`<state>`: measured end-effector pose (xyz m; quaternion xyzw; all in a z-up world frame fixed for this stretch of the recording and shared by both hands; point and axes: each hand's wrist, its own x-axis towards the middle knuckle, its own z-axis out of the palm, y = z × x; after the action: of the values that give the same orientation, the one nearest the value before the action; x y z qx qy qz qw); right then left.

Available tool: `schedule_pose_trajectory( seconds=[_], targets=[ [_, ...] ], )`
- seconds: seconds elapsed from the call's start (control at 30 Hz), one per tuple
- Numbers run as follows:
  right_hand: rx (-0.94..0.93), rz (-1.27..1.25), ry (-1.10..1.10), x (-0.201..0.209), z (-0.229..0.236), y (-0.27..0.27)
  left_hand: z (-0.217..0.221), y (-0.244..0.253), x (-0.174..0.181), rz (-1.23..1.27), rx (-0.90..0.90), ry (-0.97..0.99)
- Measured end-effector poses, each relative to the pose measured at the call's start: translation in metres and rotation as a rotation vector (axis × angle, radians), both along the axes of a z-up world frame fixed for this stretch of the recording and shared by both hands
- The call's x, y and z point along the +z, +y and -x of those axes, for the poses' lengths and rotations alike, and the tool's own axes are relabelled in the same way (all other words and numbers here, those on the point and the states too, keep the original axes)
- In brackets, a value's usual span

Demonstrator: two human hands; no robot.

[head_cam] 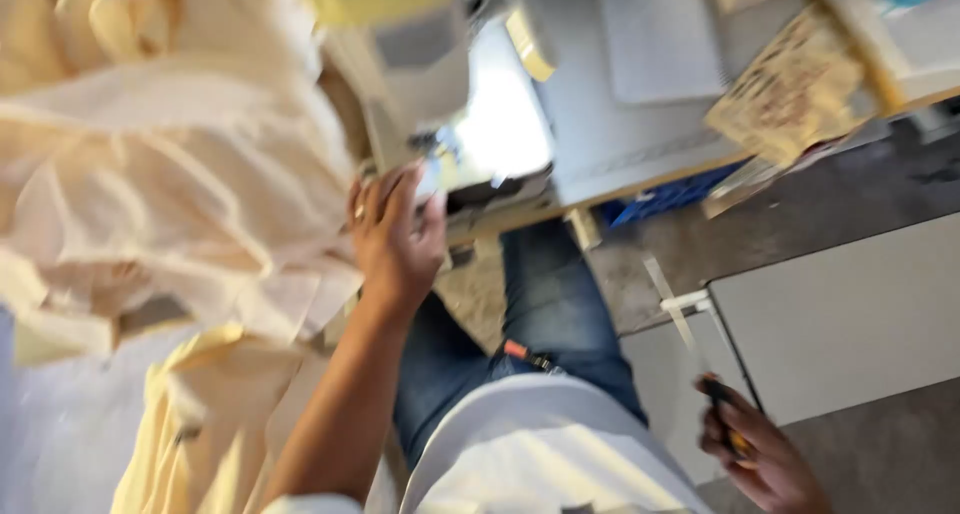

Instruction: Adjusting and maintaining an industrial sewing machine using a screwdriver and pliers to fix mechanical issues.

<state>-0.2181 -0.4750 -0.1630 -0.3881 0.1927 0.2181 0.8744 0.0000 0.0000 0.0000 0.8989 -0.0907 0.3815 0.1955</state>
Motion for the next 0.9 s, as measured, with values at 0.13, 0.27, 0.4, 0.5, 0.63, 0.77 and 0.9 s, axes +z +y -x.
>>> schedule_pose_trajectory(
  seconds=[0.13, 0.27, 0.4, 0.5, 0.63, 0.77, 0.9],
  targets=[
    [-0.094, -0.004, -0.13, 0.052, 0.028, 0.036, 0.018, -0.02, 0.004, 0.071, -0.241, -0.146],
    [-0.003, -0.05, -0.428, 0.134, -0.014, 0.125, 0.015, -0.036, -0.026, -0.052, -0.365, -0.138],
    [0.162, 0.017, -0.424, 0.17, -0.041, 0.188, 0.007, -0.036, -0.032, -0.076, -0.372, -0.19],
    [0.219, 0.067, -0.361, 0.182, -0.049, 0.214, 0.001, -0.03, -0.018, -0.03, -0.358, -0.189],
    [0.205, -0.099, -0.313, 0.185, -0.05, 0.229, -0.009, -0.024, -0.024, 0.062, -0.374, -0.209],
    [0.085, 0.02, -0.233, 0.189, -0.05, 0.238, -0.016, -0.028, -0.028, 0.126, -0.377, -0.19],
    [0.042, 0.071, -0.264, 0.2, -0.051, 0.245, -0.022, -0.036, -0.034, 0.116, -0.28, -0.139]
  ],
)
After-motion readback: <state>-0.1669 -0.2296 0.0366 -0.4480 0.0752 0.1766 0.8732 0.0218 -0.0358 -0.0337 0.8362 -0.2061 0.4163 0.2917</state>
